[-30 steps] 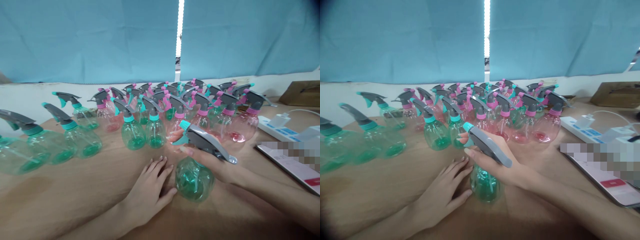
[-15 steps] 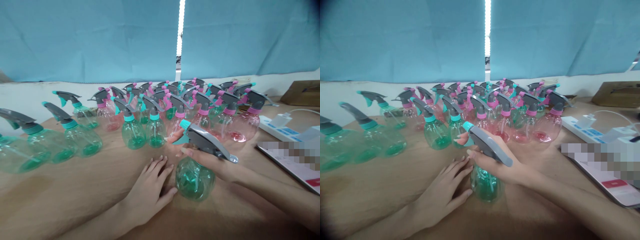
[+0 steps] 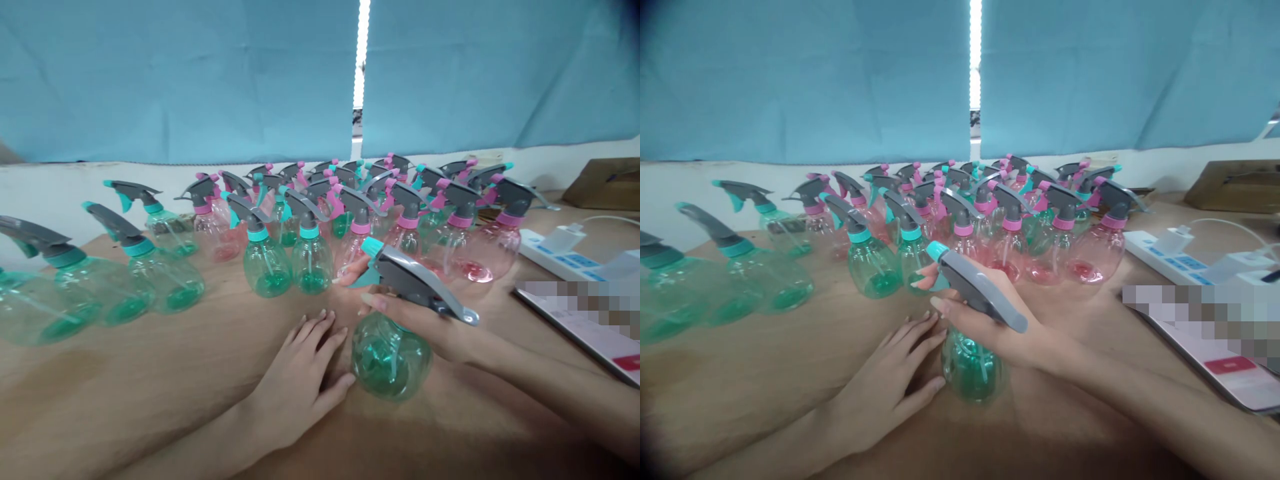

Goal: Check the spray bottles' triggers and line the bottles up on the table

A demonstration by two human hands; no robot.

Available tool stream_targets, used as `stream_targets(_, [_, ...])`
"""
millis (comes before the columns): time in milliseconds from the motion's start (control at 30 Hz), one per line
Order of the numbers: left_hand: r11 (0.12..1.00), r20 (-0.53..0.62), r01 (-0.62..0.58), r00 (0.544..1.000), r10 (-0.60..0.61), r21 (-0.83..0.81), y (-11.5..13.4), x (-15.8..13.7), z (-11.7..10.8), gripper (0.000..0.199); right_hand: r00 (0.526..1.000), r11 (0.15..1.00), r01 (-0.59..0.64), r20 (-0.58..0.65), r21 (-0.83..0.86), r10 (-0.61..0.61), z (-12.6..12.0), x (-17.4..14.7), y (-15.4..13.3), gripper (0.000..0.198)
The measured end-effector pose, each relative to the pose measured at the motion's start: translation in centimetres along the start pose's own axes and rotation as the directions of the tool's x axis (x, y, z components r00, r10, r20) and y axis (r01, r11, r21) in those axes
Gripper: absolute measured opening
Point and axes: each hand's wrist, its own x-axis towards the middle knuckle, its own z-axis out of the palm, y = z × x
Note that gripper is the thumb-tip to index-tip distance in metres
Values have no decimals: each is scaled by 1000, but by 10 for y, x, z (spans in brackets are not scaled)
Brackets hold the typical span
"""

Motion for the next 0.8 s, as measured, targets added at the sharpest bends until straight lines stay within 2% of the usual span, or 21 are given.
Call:
stream_targets(133, [1000, 11, -2, 1000, 2, 3, 0, 0, -1, 51, 999, 995, 48, 20, -86, -46, 1, 4, -13, 7])
stream_targets(200, [1000, 13, 1, 1000, -1, 2, 0, 0, -1, 51, 997, 995, 62, 40, -78, -59, 1, 5, -15, 13])
stream_targets(267, [1000, 6, 4, 1000, -4, -2, 1, 0, -2, 50, 997, 996, 59, 47, -67, -56, 1, 7, -15, 12])
stream_targets(667, [1000, 8, 9, 1000, -9, 5, 2, 0, -3, 52, 995, 959, 20, -88, -284, -46, -3, -2, -6, 18])
stream_targets(800, [1000, 2, 14, 1000, -14, -4, 1, 0, -3, 51, 998, 962, 47, -29, -271, -57, -3, 0, -11, 17])
